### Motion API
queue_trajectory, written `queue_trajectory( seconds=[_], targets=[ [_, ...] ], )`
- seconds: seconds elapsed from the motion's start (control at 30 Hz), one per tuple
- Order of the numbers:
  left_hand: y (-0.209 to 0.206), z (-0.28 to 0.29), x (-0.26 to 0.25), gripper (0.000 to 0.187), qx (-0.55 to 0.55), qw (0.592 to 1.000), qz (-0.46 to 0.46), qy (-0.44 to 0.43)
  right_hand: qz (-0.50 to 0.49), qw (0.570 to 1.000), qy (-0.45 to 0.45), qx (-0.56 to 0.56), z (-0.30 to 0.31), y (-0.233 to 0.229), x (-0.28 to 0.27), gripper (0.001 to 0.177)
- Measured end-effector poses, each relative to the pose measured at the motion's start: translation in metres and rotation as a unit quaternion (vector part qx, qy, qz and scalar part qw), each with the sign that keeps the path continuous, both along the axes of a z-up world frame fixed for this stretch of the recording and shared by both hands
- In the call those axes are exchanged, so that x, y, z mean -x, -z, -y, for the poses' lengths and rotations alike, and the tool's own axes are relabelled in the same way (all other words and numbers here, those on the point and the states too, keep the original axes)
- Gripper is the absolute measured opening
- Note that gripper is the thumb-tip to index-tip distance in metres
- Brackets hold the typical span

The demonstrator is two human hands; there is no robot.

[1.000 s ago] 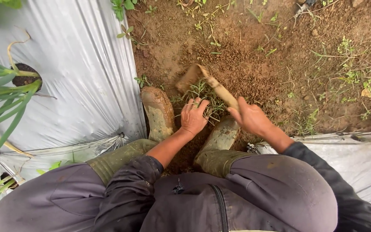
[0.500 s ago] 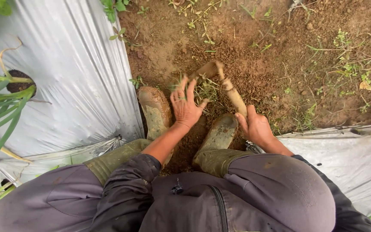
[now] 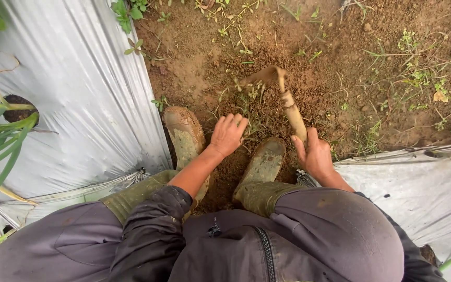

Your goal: The person uses a hand hoe to loosen soil and remove weeds from a garden bed covered with white plastic mulch. They gather the uprooted weeds by hand and walk along the rows to discard them.

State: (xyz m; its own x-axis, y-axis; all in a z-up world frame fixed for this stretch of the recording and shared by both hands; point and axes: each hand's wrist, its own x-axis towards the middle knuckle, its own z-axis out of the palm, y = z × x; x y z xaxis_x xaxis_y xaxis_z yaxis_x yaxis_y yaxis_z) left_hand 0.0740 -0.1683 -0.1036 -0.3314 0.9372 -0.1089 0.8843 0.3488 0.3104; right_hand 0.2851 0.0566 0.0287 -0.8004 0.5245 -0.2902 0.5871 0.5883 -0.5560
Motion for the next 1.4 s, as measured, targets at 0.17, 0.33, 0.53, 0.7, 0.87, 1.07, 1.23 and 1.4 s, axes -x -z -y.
queue_trajectory(
  seconds=[0.17,0.33,0.53,0.7,0.87,1.07,1.23,1.4],
  targets=[
    [-0.025,-0.031,0.029,0.024,-0.056,0.998,-0.005,-0.032,-0.054,0.997,0.062,-0.003,-0.007,0.007,0.006,0.033],
    [-0.048,-0.06,0.066,0.049,-0.132,0.987,-0.061,-0.072,-0.004,0.99,-0.046,-0.132,-0.016,-0.021,0.005,0.04],
    [-0.13,-0.093,0.057,0.105,-0.039,0.975,0.135,-0.174,-0.033,0.993,-0.026,-0.107,-0.004,-0.022,0.01,0.038],
    [-0.1,-0.084,0.047,0.095,0.007,0.965,0.161,-0.208,-0.092,0.984,0.147,0.046,0.004,-0.003,0.015,0.031],
    [-0.062,-0.07,0.045,0.05,0.001,0.998,0.052,-0.037,-0.103,0.966,0.235,0.001,-0.002,-0.008,0.011,0.033],
    [-0.052,-0.085,0.049,0.081,0.088,0.994,0.05,-0.039,-0.075,0.962,0.263,0.011,0.009,-0.003,-0.002,0.033],
    [-0.091,-0.103,0.047,0.053,0.058,0.989,0.131,-0.045,-0.078,0.953,0.29,0.029,0.014,-0.005,-0.006,0.033],
    [-0.076,-0.145,0.011,0.041,0.028,0.987,0.154,0.035,-0.078,0.945,0.318,0.023,0.011,-0.021,-0.007,0.033]
  ],
)
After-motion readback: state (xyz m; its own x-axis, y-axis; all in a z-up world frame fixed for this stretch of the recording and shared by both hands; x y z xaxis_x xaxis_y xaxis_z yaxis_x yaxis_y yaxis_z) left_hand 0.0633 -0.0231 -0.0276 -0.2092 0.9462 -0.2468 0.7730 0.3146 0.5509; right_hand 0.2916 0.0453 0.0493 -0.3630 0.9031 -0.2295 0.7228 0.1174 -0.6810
